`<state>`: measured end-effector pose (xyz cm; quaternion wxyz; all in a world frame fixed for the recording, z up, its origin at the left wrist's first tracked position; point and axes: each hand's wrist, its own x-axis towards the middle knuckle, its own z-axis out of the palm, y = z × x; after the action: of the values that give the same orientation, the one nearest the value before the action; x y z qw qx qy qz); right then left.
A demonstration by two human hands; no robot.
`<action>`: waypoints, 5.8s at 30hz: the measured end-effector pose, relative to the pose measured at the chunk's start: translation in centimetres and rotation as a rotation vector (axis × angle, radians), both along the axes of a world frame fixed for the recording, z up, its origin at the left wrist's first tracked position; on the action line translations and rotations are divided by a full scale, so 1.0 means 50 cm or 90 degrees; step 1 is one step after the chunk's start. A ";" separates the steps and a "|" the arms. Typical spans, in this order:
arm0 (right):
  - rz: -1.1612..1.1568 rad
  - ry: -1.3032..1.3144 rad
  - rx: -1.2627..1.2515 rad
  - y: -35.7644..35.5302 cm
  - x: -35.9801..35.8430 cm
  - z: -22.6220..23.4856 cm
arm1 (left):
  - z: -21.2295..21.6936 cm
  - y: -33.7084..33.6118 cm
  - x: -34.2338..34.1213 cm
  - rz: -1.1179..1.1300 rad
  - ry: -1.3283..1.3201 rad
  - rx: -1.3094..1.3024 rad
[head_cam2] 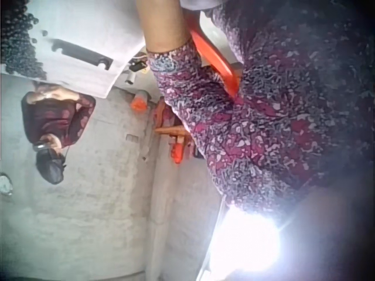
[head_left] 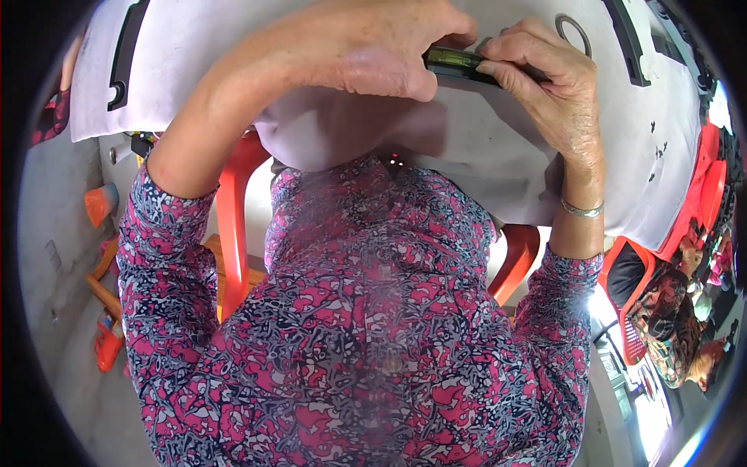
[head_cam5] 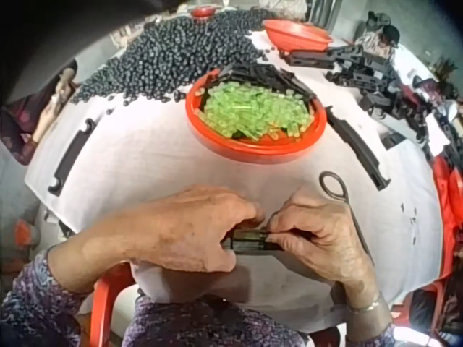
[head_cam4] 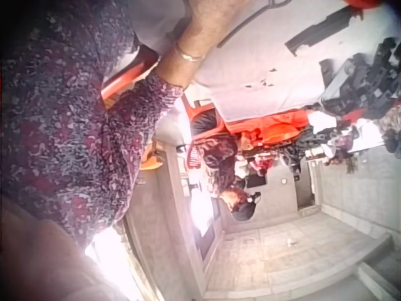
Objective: Assembling small plastic components into a black housing unit using hands and a metal hook tool.
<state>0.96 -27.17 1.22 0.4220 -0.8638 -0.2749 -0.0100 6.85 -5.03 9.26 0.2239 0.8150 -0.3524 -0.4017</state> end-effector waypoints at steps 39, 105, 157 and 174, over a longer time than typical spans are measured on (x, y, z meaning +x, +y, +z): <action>-0.419 0.087 -0.113 -0.123 0.002 0.042 | -0.062 0.082 -0.068 0.158 -0.241 -0.255; -0.117 0.093 0.678 0.168 0.007 0.082 | -0.146 0.064 -0.099 0.233 -0.375 -0.295; -0.170 0.248 0.784 0.182 0.010 0.045 | -0.146 0.056 -0.095 0.219 -0.384 -0.305; -0.270 0.094 0.131 0.027 0.034 0.156 | -0.177 0.058 -0.099 0.232 -0.492 -0.324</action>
<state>2.64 -25.82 9.01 0.5151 -0.8531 -0.0538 -0.0630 1.89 -2.12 0.42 0.3351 0.8722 -0.3486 0.0738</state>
